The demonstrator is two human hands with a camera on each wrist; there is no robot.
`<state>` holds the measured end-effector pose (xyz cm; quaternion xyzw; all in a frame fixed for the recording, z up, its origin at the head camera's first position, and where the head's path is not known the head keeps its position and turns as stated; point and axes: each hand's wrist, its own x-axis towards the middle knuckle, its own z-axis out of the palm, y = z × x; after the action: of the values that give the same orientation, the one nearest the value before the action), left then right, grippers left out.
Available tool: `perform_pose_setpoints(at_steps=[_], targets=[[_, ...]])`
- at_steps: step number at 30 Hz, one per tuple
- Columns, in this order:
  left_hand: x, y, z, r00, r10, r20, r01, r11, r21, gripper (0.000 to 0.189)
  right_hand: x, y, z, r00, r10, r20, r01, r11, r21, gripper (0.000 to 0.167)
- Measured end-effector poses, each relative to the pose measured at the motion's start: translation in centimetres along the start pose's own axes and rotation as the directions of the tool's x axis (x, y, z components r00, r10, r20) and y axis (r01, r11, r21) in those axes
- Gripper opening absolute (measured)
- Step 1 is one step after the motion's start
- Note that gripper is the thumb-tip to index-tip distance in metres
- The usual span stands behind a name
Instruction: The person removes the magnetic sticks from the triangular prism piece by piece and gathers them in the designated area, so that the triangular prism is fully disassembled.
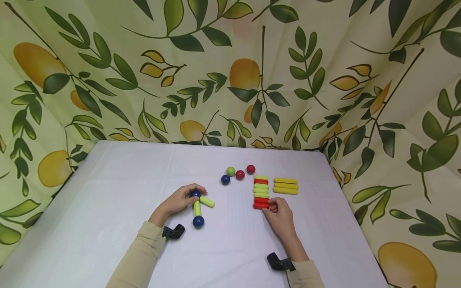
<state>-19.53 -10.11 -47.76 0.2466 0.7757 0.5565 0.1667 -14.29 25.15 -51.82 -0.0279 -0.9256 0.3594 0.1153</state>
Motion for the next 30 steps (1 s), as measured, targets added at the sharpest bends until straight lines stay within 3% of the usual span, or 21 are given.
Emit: perform_pose_setpoints(at_steps=[4, 11, 18, 25, 30], targets=[[0.0, 0.0, 0.0, 1.0, 0.003, 0.0, -0.003, 1.0, 0.005, 0.029, -0.1, -0.2, -0.1, 1.0, 0.022, -0.005, -0.022, 1.0, 0.006, 0.036], [-0.1, 0.1, -0.2, 1.0, 0.016, -0.001, -0.016, 1.0, 0.026, 0.029, -0.1, -1.2, -0.4, 0.999, -0.009, -0.054, 0.012, 0.997, 0.07, 0.044], [0.0, 0.0, -0.2, 1.0, 0.01, 0.001, -0.01, 1.0, 0.023, 0.029, 0.2, -3.4, 0.5, 0.999, -0.043, 0.032, 0.037, 0.987, 0.154, 0.047], [0.9, -3.0, 0.1, 1.0, 0.016, -0.021, -0.015, 0.999, 0.028, 0.029, 1.2, -6.3, 2.4, 0.985, -0.098, 0.139, 0.063, 0.969, 0.238, 0.044], [0.9, -3.5, 0.2, 0.999, 0.017, -0.04, -0.016, 1.0, 0.024, 0.028, 1.9, -7.9, 4.2, 0.972, -0.148, 0.185, 0.087, 0.949, 0.302, 0.043]])
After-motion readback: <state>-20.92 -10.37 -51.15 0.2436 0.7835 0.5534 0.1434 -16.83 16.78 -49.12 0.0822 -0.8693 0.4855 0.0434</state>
